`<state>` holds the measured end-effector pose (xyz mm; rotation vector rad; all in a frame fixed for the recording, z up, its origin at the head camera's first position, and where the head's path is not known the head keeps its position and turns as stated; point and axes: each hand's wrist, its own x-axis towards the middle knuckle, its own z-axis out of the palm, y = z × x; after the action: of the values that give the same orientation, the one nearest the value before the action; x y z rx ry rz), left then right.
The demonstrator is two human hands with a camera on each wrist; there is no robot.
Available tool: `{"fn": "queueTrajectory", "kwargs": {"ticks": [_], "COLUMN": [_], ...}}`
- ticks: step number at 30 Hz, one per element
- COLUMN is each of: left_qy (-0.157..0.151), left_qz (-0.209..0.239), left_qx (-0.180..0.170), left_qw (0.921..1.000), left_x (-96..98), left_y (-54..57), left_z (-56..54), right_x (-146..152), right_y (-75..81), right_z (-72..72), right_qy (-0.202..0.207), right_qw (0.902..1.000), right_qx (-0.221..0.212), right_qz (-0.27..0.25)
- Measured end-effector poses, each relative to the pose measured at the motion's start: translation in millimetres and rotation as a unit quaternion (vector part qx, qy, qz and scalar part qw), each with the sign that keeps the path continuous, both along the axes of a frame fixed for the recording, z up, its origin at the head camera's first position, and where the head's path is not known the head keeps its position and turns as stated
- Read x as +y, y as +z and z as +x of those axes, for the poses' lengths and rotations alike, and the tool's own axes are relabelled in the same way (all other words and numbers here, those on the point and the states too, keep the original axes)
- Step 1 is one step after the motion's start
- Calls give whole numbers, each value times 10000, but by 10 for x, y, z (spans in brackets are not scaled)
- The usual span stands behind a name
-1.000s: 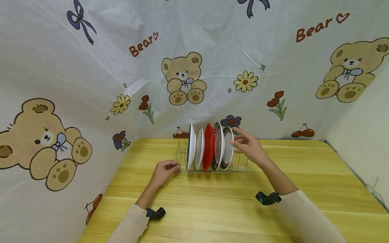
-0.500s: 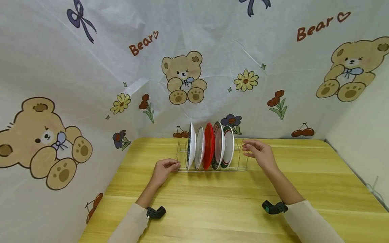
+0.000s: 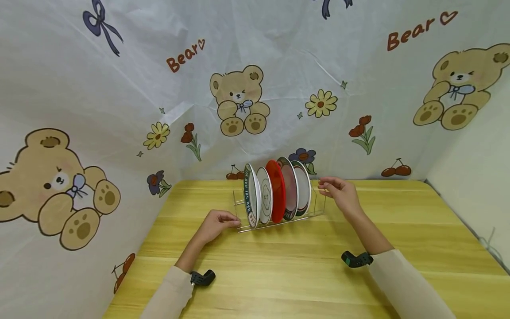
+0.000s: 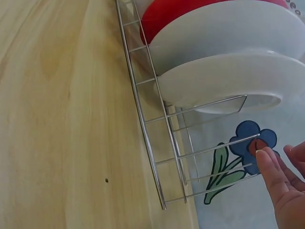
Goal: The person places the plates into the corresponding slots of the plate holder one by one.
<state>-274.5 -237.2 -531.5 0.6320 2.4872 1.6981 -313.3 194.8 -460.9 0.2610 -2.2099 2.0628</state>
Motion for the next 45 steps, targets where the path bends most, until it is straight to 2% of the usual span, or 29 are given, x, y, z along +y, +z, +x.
{"fn": "queueTrajectory", "kwargs": {"ticks": [2,5,9,11,12,14,16,19,21,23,25,27,31,33,40,45], "left_qy": [-282,-873,-1745,-2036,-2075,-1927,-1586,-703,-64,512,750,644,110,-36,-172,-843], "left_qz": [16,29,-256,-467,-586,-696,-575,-222,17,84,165,185,184,187,79,-168], "left_qx": [-67,-281,-675,-852,-889,-1006,-1138,-1101,-952,-752,-656,-606,-558,-537,-516,-809], "left_qw": [9996,9958,9820,9742,9724,9736,9791,9912,9954,9958,9949,9959,9982,9984,9985,9930], "left_x": [5,8,-1,-10,-21,-58,-136,-264,-316,-309,-269,-211,-106,-57,-86,-164], "left_y": [26,69,159,224,256,322,355,356,319,283,232,180,76,39,48,110], "left_z": [5,14,43,64,73,83,67,20,-14,-34,-57,-79,-103,-100,-93,-56], "right_x": [6,16,40,54,64,80,87,68,27,-23,-80,-133,-218,-236,-261,-191], "right_y": [3,6,-6,-13,-15,-11,1,8,4,2,9,18,14,2,-32,-92], "right_z": [-46,-103,-176,-207,-218,-215,-163,-9,117,226,318,385,460,478,410,329], "right_qy": [11,76,160,240,281,374,420,435,416,399,413,448,514,513,517,308], "right_qw": [10000,9999,9998,9996,9995,9989,9983,9972,9970,9970,9970,9967,9960,9956,9938,9945], "right_qx": [14,6,32,68,97,132,193,353,475,555,592,630,732,778,922,825], "right_qz": [-57,-74,-99,-115,-139,-232,-358,-491,-439,-375,-295,-235,-91,5,343,564]}}
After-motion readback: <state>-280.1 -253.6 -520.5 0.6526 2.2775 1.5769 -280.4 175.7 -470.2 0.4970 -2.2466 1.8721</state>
